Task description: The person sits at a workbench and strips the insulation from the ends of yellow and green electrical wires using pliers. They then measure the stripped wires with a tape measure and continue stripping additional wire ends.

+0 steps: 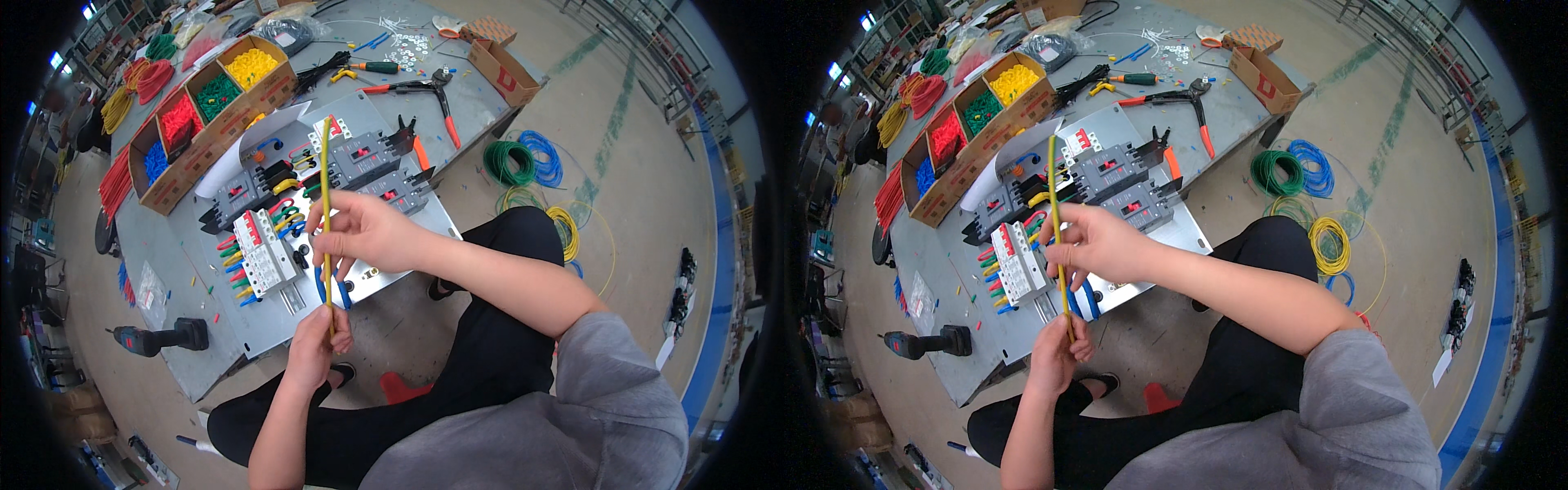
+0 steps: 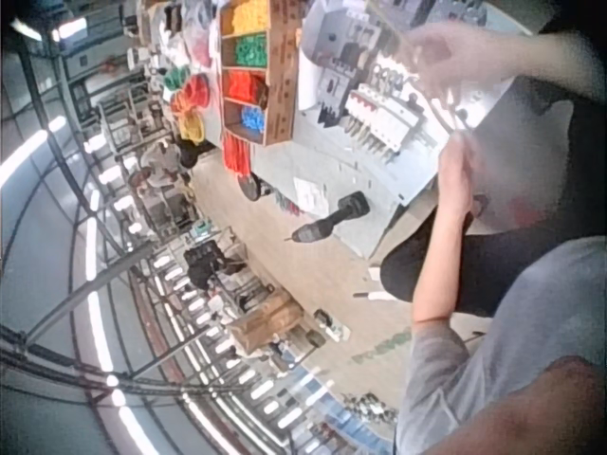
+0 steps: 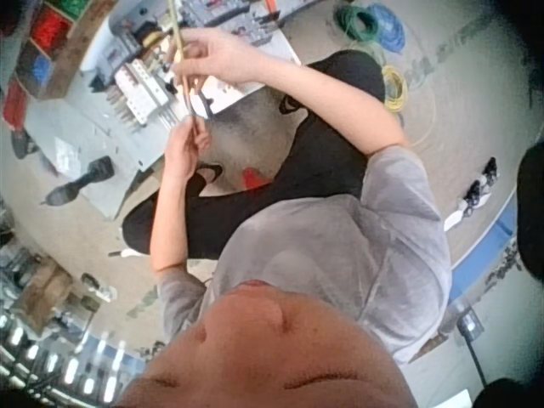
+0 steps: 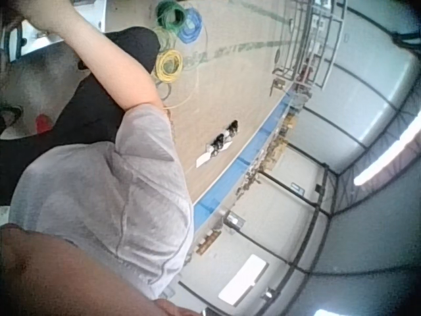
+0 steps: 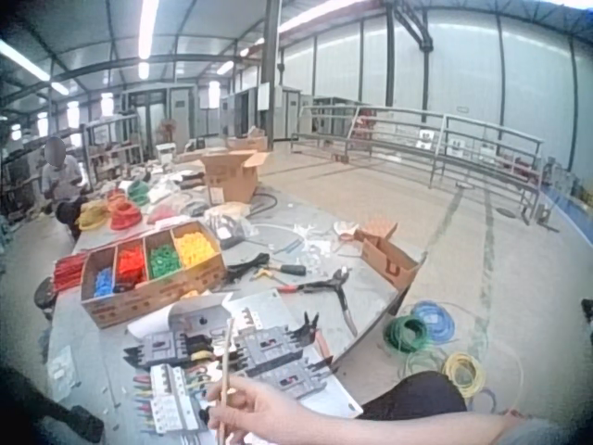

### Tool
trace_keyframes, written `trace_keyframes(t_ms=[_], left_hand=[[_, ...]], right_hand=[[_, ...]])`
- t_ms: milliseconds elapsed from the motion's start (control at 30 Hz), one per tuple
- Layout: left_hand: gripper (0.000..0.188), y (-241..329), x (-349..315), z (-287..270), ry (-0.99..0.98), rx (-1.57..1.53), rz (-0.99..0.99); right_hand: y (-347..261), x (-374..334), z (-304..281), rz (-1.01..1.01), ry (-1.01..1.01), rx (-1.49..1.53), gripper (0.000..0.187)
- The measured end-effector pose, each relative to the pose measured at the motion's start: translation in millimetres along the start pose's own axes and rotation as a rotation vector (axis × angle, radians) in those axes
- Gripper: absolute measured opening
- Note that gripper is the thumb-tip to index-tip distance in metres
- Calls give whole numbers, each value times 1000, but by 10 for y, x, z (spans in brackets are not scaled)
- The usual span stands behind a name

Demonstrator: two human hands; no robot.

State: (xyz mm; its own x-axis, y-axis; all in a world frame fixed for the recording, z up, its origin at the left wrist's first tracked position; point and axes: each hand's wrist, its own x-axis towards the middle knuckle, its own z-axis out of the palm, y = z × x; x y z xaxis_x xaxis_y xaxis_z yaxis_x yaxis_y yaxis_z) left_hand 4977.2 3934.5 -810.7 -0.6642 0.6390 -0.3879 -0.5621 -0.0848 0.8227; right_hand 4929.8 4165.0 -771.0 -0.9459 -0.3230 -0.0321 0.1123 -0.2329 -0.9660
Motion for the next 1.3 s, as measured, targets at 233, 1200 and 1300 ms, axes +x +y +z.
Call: trace_keyframes(t_ms=[233, 1200, 1300], left_hand=[[46, 93, -83, -12, -187, -220, -123], [45, 201, -239, 56, -66, 114, -42], [45, 218, -227, 67, -23, 110, -48]], right_hand=[[-148, -61, -107, -116, -138, 154, 29], [-213, -100, -320, -117, 33, 263, 69], [-225, -64, -314, -73, 62, 277, 74]])
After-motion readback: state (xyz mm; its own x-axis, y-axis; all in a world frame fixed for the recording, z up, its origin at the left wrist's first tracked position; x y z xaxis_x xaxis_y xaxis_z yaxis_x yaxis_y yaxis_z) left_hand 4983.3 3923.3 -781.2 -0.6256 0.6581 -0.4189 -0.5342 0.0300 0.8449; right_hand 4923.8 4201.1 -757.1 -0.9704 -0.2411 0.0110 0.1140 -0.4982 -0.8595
